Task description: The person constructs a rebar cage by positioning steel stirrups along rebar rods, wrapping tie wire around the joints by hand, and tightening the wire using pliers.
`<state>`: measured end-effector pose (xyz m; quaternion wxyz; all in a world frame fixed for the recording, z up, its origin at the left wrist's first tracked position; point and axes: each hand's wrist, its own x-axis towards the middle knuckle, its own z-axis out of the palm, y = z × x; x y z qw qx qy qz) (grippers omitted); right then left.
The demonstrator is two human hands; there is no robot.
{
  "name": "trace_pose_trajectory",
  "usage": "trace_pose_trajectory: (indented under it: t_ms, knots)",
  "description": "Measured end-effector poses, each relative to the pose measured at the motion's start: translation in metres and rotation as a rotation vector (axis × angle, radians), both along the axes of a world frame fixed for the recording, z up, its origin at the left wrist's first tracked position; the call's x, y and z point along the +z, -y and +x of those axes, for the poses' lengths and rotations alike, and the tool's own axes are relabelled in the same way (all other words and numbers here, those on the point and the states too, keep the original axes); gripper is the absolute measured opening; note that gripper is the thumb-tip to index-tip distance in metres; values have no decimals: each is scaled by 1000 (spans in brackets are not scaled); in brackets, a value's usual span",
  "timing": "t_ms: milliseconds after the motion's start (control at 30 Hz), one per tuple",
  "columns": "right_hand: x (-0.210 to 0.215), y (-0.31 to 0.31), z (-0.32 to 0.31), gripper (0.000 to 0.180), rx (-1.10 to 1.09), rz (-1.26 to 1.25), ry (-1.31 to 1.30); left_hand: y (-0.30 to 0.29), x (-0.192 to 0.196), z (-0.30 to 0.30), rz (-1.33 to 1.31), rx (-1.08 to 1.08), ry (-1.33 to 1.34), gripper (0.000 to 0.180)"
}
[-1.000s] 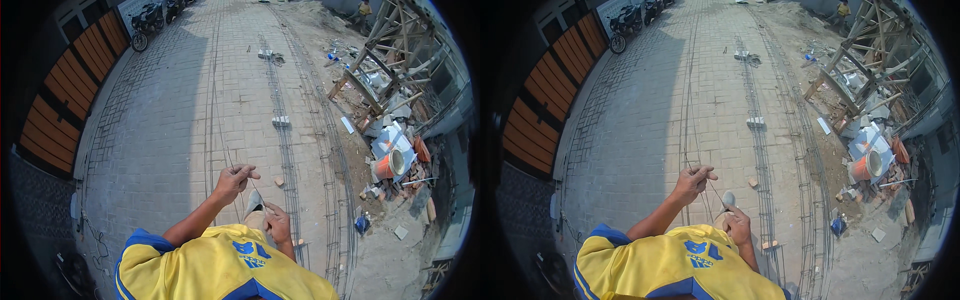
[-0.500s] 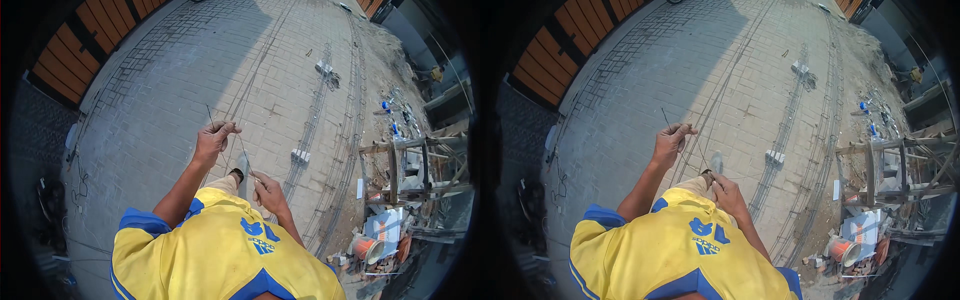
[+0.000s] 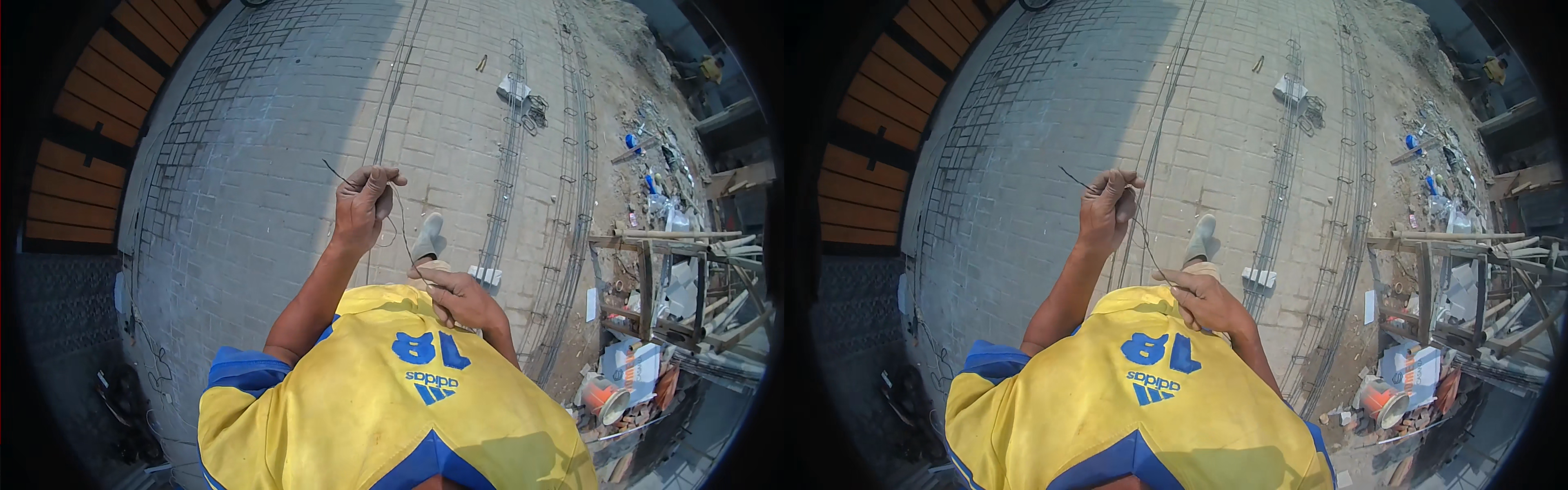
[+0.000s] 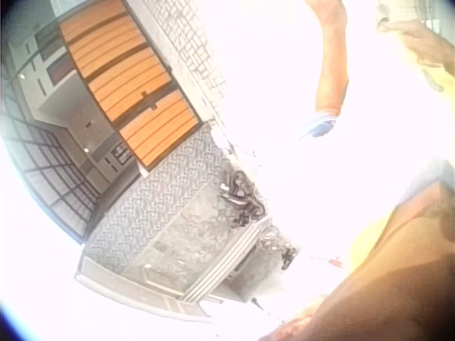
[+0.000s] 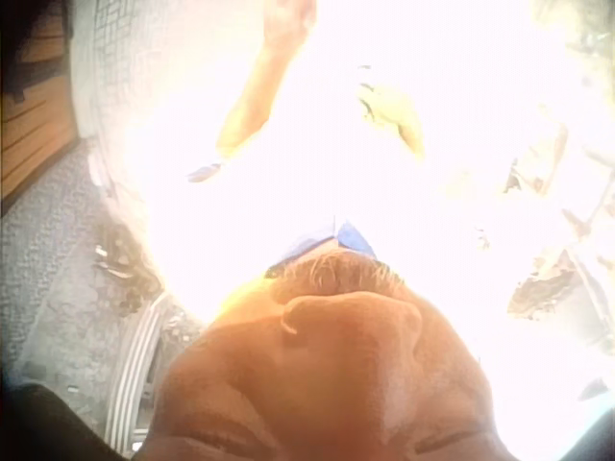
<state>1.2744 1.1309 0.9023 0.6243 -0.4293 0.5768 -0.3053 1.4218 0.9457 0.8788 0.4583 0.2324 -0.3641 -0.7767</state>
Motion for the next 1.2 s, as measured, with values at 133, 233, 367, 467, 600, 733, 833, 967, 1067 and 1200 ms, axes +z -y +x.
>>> trace_pose_trajectory:
  t_ms: [133, 233, 367, 467, 600, 733, 833, 967, 1067, 1200]
  knots:
    - [-29, 104, -62, 37, -48, -284, -209, 96, -8, -71, -118, 135, 233, 22]
    - [-30, 181, -111, 35, -260, -204, -134, 167, -17, -132, -90, 173, 314, 22]
    - [-24, 299, -179, 31, -433, -458, -387, 254, -23, -186, -3, 140, 260, 21]
    - [-23, 376, -225, 28, -328, -370, -309, 328, -24, -215, 15, 85, 122, 19]
    - [-5, 489, -302, 26, 126, -255, 111, 434, -39, -256, -40, -282, -222, 22]
    - [-61, 594, -394, 26, -4, -78, 874, 546, -34, -337, 37, -451, -421, 26]
    - [-56, 660, -408, 24, -336, -296, 262, 636, -24, -394, 11, -507, -351, 24]
    - [-7, 727, -440, 24, 20, -334, -347, 727, -27, -458, -76, -574, -140, 20]
    - [-5, 770, -487, 23, -309, -244, 170, 791, -31, -510, 16, -573, -177, 19]
    - [-49, 859, -551, 18, -416, -170, -457, 863, -40, -584, -79, -571, -87, 20]
